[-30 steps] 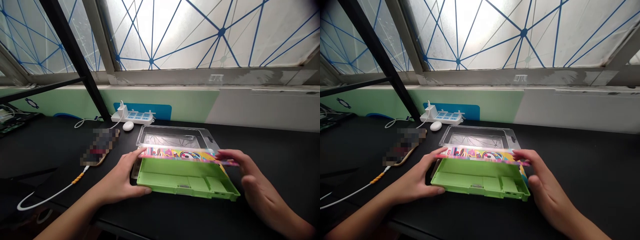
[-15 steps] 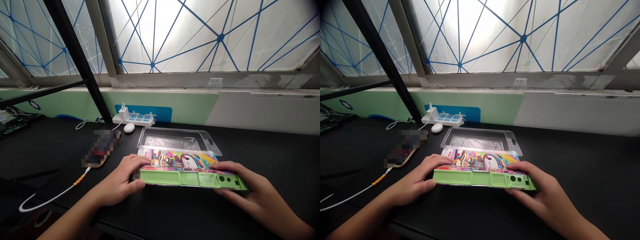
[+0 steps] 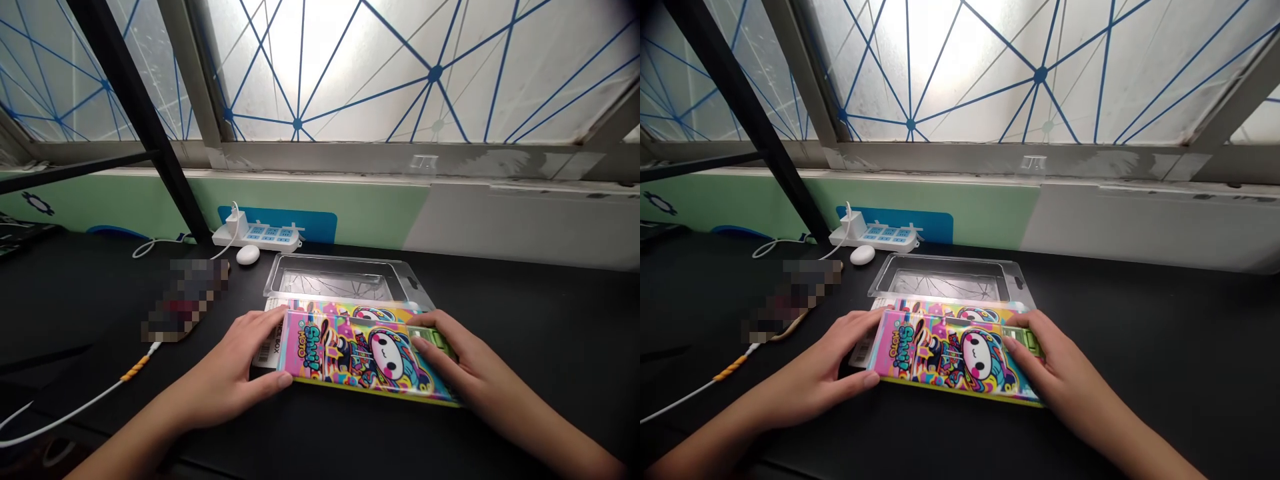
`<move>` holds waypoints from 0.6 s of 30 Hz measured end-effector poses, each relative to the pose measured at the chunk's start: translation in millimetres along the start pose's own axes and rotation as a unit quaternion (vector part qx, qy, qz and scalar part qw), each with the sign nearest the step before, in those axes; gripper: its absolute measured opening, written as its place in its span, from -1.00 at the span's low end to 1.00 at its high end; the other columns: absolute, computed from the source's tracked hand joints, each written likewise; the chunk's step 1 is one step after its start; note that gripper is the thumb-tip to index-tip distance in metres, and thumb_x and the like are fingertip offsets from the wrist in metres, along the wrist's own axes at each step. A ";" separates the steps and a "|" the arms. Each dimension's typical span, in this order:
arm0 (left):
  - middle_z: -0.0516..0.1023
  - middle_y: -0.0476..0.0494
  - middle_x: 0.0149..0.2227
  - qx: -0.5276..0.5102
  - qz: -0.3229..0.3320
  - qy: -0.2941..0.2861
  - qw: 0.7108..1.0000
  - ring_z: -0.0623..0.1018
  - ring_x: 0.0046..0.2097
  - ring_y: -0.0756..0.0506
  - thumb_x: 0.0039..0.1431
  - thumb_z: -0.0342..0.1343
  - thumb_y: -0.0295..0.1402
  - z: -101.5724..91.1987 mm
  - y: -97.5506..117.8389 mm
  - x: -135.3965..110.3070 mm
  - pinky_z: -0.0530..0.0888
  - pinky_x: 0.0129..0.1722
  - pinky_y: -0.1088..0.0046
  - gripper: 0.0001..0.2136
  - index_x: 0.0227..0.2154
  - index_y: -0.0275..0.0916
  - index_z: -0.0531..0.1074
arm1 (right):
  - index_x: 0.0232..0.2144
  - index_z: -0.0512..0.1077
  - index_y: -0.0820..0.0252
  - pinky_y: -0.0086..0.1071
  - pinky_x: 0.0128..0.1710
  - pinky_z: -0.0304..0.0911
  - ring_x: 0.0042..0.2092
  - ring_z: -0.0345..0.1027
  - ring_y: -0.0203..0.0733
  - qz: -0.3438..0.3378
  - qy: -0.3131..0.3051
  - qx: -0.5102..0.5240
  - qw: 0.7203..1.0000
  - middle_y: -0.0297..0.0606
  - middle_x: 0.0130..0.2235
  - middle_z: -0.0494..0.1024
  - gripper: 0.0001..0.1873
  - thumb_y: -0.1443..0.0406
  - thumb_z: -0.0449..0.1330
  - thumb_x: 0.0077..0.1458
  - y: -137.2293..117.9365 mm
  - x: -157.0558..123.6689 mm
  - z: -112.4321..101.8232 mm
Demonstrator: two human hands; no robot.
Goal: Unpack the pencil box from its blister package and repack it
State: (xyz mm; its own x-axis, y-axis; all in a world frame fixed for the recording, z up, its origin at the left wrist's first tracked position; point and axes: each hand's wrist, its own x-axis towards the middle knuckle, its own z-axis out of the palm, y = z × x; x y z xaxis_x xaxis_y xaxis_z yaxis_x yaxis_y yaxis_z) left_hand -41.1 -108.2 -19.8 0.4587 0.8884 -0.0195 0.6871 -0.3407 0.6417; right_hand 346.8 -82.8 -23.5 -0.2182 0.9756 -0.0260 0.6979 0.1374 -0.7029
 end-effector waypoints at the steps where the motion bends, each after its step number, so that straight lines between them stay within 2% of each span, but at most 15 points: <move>1: 0.10 -0.27 0.47 0.000 -0.002 -0.002 1.000 0.12 0.45 -0.35 0.36 0.15 -0.07 0.4 -1.0 -0.1 0.15 0.42 -0.05 -0.26 0.48 -0.05 -0.04 | -0.02 0.38 -0.01 -0.19 -0.16 0.45 -0.13 0.53 0.00 -0.014 0.000 -0.010 1.000 -0.22 -0.08 0.60 -0.57 -0.13 0.05 0.31 0.5 1.1 0.7; 6: 0.13 -0.28 0.46 -0.018 -0.025 0.005 1.000 0.18 0.44 -0.39 0.24 0.28 -0.15 1.5 1.2 -0.3 0.17 0.41 -0.07 -0.09 0.50 -0.01 -0.13 | -0.08 0.48 0.02 -0.10 -0.13 0.46 -0.09 0.51 0.05 -0.085 0.039 -0.064 0.994 -0.16 -0.10 0.59 -0.61 -0.07 0.07 0.32 5.4 7.3 1.6; 10: 0.16 -0.24 0.46 -0.034 -0.028 0.020 0.999 0.21 0.44 -0.37 0.19 0.33 -0.17 1.6 2.9 -0.3 0.19 0.41 -0.05 -0.09 0.49 0.02 -0.06 | -0.09 0.52 0.02 -0.11 -0.09 0.45 -0.06 0.52 0.02 -0.165 0.072 -0.127 0.975 -0.13 -0.05 0.62 -0.69 0.05 0.07 0.36 -2.9 8.8 3.3; 15: 0.09 -0.23 0.49 -0.032 -0.033 0.048 0.998 0.22 0.44 -0.34 0.18 0.35 -0.15 3.5 -3.2 -0.6 0.21 0.40 -0.02 -0.09 0.48 0.03 -0.05 | 0.04 0.49 0.14 -0.05 -0.09 0.40 -0.06 0.54 0.08 -0.271 0.078 -0.270 0.921 -0.06 -0.01 0.64 -0.67 0.12 0.10 0.37 -42.6 12.8 26.5; 18: 0.09 -0.24 0.49 -0.035 -0.030 0.058 0.997 0.23 0.44 -0.34 0.16 0.36 -0.14 5.7 -6.7 -0.8 0.21 0.40 -0.02 -0.07 0.48 0.04 -0.05 | 0.06 0.47 0.20 -0.02 -0.08 0.40 -0.06 0.52 0.11 -0.283 0.063 -0.287 0.913 -0.04 -0.05 0.63 -0.67 0.17 0.15 0.35 -70.5 20.4 48.4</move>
State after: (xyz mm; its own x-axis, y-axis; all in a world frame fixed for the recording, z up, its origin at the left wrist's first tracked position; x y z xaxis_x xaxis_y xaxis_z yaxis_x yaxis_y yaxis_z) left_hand -42.9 -108.4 -28.5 0.3475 0.9373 0.0268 0.6678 -0.2675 0.6946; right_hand 260.1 -80.9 -8.8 -0.5999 0.7271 0.3339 0.7478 0.6579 -0.0889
